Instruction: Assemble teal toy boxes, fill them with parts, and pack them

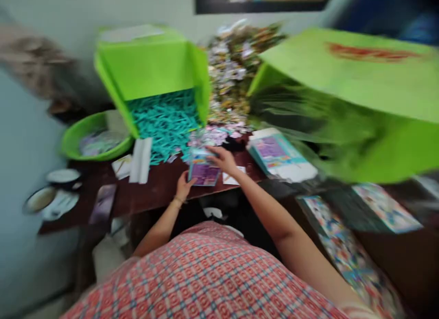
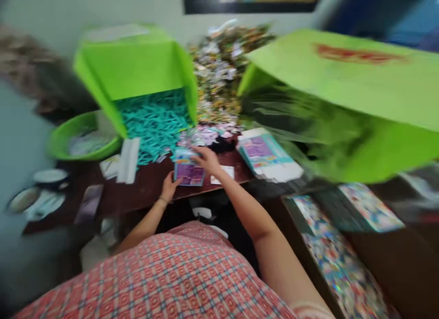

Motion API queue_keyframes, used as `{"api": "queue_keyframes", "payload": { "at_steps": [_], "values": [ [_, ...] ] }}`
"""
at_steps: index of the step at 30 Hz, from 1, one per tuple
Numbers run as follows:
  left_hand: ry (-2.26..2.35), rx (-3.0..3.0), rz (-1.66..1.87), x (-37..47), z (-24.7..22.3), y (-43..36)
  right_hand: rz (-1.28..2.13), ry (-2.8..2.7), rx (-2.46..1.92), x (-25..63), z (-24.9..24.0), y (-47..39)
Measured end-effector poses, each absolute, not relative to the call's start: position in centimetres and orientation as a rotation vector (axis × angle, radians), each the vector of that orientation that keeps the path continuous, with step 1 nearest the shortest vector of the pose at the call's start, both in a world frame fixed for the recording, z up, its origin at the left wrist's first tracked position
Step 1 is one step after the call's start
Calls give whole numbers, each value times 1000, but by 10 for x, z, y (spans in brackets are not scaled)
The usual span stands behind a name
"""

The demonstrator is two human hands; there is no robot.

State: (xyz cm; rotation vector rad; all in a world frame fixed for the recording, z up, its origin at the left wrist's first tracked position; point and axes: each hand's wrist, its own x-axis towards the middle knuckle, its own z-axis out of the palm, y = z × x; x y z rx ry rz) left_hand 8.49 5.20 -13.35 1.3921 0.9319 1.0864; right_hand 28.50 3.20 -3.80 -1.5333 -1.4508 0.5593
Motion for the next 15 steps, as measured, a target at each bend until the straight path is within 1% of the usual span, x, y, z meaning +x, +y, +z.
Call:
{"api": "queue_keyframes", "payload": {
  "at_steps": [3, 6, 9, 12, 15],
  "values": [
    [1040, 1218, 1134, 41, -153, 40, 672, -1416, -1416, 284, -61, 37],
    [960, 1144, 1208, 19, -145, 28, 784, -1264, -1350, 271, -87, 29],
    [1041, 1342, 1289, -19, -111, 7, 942, -1149, -1322, 251, -114, 23],
    [1197, 1613, 1325, -77, -67, -22, 1106, -1237, -1294, 220, -137, 32],
    [1374, 1941, 1362, -133, -32, -47, 1278, -1328, -1238, 171, -151, 58]
  ]
}}
